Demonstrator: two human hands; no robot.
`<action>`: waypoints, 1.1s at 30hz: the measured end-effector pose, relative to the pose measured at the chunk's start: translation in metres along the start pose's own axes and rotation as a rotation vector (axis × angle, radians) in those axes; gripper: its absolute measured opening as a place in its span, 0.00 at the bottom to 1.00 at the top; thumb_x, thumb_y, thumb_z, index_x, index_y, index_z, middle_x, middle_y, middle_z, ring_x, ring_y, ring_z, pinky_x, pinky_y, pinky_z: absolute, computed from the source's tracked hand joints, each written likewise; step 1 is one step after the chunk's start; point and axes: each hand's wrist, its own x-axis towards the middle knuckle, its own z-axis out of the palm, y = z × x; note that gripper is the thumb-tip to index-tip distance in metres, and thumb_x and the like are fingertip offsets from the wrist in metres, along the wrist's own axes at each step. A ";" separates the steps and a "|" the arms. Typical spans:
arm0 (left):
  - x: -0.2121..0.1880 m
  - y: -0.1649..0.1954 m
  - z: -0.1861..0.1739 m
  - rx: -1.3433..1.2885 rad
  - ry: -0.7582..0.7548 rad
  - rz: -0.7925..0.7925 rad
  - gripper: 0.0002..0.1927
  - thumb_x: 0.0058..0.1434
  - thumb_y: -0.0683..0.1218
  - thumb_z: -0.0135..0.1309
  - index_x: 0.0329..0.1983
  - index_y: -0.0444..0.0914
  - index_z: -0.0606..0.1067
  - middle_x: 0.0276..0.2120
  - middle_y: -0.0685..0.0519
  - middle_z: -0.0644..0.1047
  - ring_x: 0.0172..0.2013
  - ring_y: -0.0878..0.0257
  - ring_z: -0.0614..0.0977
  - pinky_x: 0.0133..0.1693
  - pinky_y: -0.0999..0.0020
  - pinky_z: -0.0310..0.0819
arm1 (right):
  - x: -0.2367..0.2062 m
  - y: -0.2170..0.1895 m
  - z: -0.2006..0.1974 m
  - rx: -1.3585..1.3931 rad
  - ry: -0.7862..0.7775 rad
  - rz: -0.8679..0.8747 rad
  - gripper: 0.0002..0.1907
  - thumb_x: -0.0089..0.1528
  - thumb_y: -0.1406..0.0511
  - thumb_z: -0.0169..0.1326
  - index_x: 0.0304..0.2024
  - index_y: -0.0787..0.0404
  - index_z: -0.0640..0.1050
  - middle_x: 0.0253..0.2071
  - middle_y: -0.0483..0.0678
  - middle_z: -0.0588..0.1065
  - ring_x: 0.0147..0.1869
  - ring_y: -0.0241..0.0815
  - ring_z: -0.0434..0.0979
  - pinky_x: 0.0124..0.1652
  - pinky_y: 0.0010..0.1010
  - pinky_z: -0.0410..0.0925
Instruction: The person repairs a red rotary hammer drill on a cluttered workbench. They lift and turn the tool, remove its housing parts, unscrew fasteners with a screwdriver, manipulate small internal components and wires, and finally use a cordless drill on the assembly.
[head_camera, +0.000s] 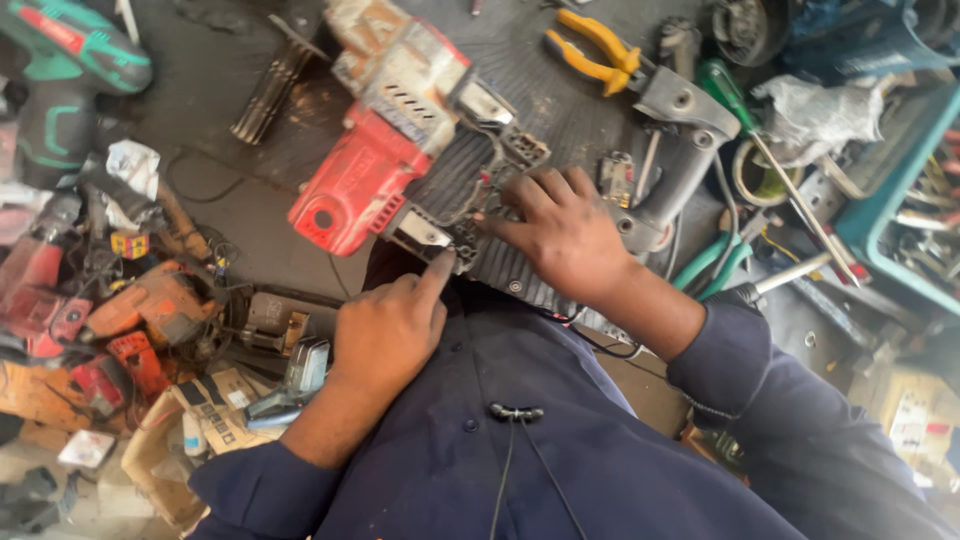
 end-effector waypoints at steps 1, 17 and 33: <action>0.002 0.004 -0.004 0.001 -0.001 -0.010 0.28 0.55 0.45 0.59 0.61 0.45 0.76 0.24 0.53 0.75 0.23 0.53 0.80 0.25 0.56 0.74 | -0.003 -0.002 0.001 0.010 0.009 0.043 0.23 0.58 0.66 0.53 0.55 0.44 0.82 0.51 0.48 0.72 0.55 0.50 0.72 0.53 0.43 0.65; 0.060 0.085 0.002 -0.497 0.049 0.335 0.18 0.66 0.41 0.56 0.59 0.37 0.74 0.41 0.49 0.80 0.39 0.53 0.84 0.41 0.61 0.79 | -0.135 0.018 -0.029 0.150 0.147 0.603 0.31 0.54 0.63 0.67 0.60 0.58 0.76 0.57 0.48 0.75 0.74 0.51 0.67 0.73 0.61 0.46; 0.080 0.139 0.117 -0.267 -0.274 0.070 0.18 0.56 0.54 0.62 0.37 0.36 0.73 0.28 0.48 0.79 0.28 0.52 0.83 0.30 0.58 0.76 | -0.225 0.005 -0.044 -0.175 0.196 0.877 0.33 0.54 0.73 0.61 0.63 0.61 0.76 0.58 0.51 0.73 0.75 0.55 0.63 0.72 0.60 0.45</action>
